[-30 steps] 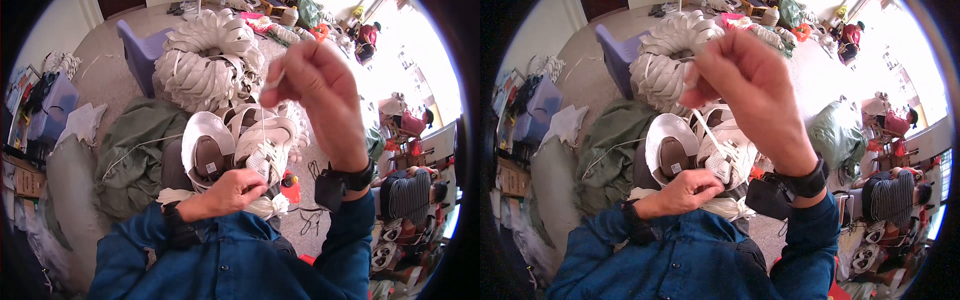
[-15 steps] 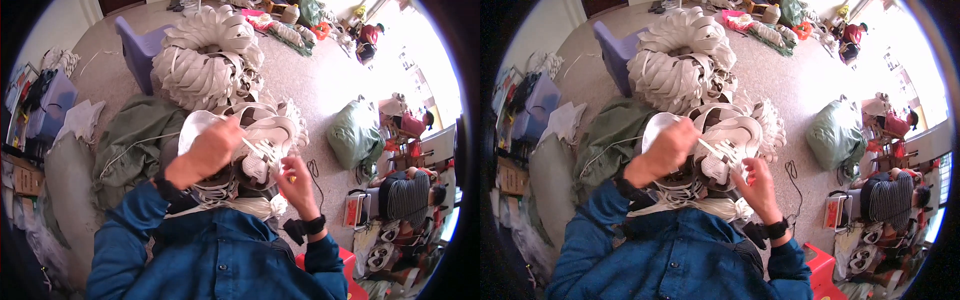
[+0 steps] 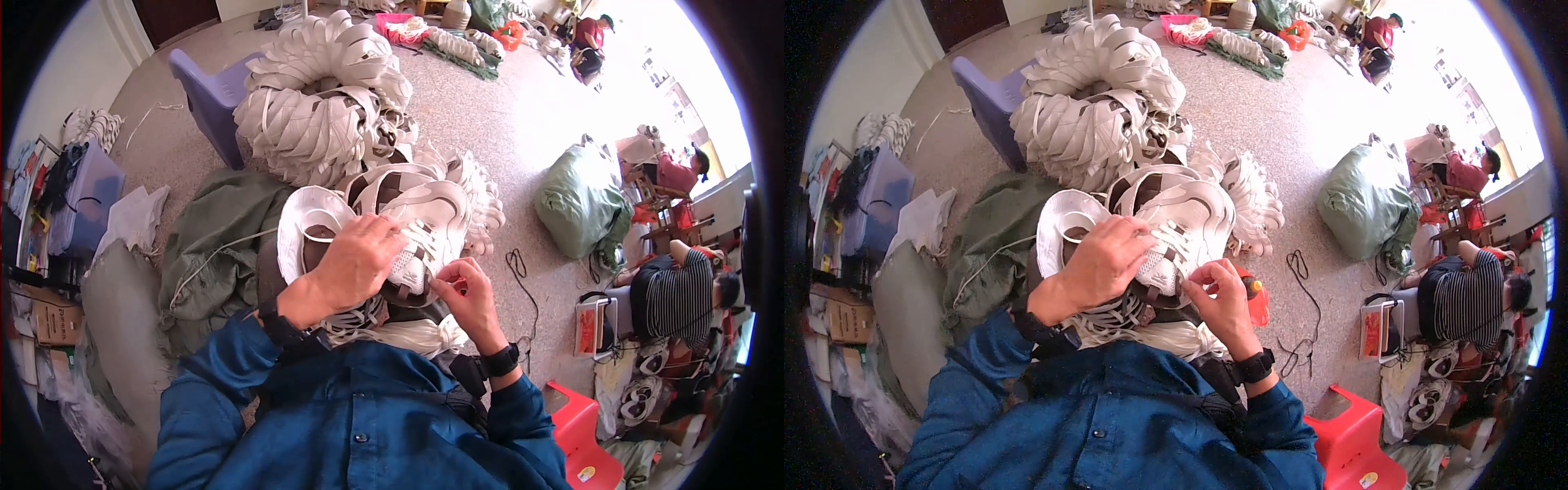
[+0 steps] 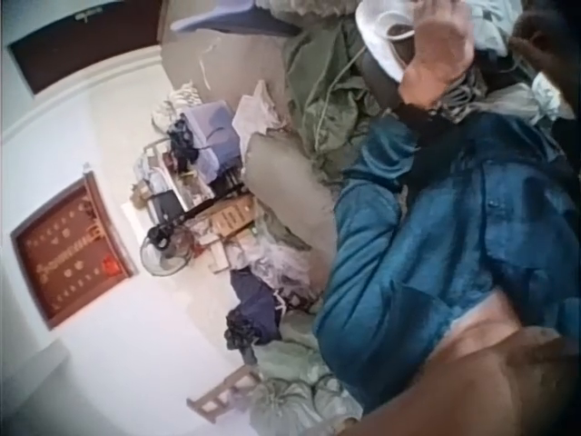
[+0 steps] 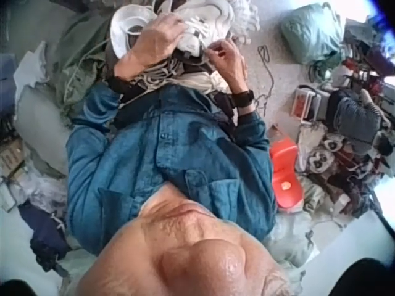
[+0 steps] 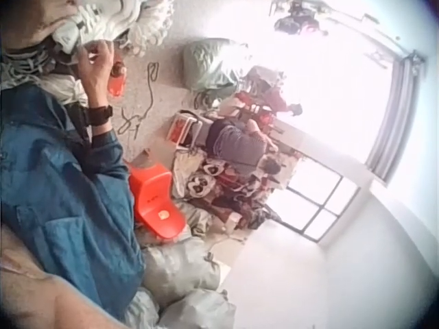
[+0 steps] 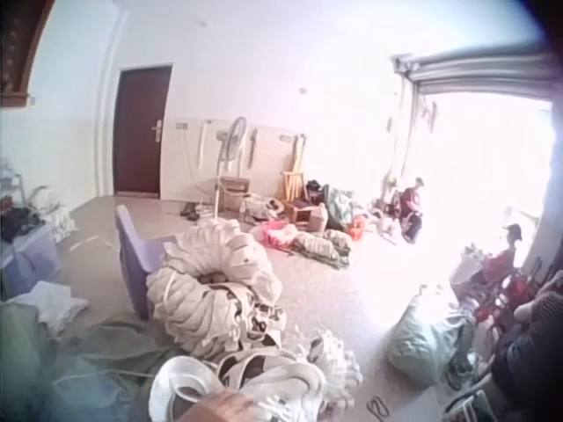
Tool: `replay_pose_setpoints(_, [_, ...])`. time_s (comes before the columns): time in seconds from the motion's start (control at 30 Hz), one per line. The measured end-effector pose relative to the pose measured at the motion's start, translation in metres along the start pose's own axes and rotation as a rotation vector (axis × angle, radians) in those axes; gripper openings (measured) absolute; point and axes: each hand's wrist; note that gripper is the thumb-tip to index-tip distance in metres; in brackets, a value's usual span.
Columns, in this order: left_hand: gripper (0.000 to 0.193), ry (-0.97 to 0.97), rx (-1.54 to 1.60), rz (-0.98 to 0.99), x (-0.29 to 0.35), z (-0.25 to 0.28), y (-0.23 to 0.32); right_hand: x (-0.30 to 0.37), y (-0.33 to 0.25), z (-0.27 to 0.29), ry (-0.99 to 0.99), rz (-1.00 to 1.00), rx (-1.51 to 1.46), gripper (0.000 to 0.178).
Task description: Lacing and assembling components of white athletic shoes.
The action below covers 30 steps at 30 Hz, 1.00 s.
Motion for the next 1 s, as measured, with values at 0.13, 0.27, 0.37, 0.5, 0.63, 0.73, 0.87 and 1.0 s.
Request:
replay_pose_setpoints(0.13, [0.030,-0.083,-0.029,0.000,0.000,-0.009,-0.003,0.000,0.007,0.001,-0.005,0.067,-0.032,0.011])
replay_pose_setpoints(0.27, [0.028,-0.078,-0.016,-0.008,0.000,-0.011,-0.003,0.002,0.009,0.015,-0.032,-0.226,-0.399,0.008])
replay_pose_setpoints(0.37, [0.024,0.041,-0.096,-0.037,0.000,-0.007,0.014,0.009,0.008,0.022,-0.205,-0.232,-0.334,0.012])
replay_pose_setpoints(0.5, [0.026,-0.054,0.118,-0.044,0.013,-0.022,0.029,0.019,0.023,0.056,-0.281,-0.262,-0.420,0.023])
replay_pose_setpoints(0.63, [0.028,-0.067,0.135,0.136,0.019,-0.038,0.038,0.030,0.001,0.085,0.057,-0.273,-0.962,0.027])
replay_pose_setpoints(0.73, [0.026,-0.061,0.156,0.188,0.019,-0.051,0.043,0.048,0.022,0.105,0.327,-0.189,-1.339,0.025])
replay_pose_setpoints(0.87, [0.025,-0.101,0.210,0.281,0.014,-0.058,0.050,0.063,0.080,0.149,0.081,0.071,-1.769,0.027])
replay_pose_setpoints(1.0, [0.022,-0.056,0.284,0.303,0.013,-0.061,0.048,0.086,0.116,0.193,0.318,-0.006,-1.817,0.026])
Point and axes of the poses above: each hand's wrist, its own x-axis away from the middle knuckle, its own z-axis out of the back of the hand, y = z × x, and after that the axes turned 4 degrees about y, right-handed
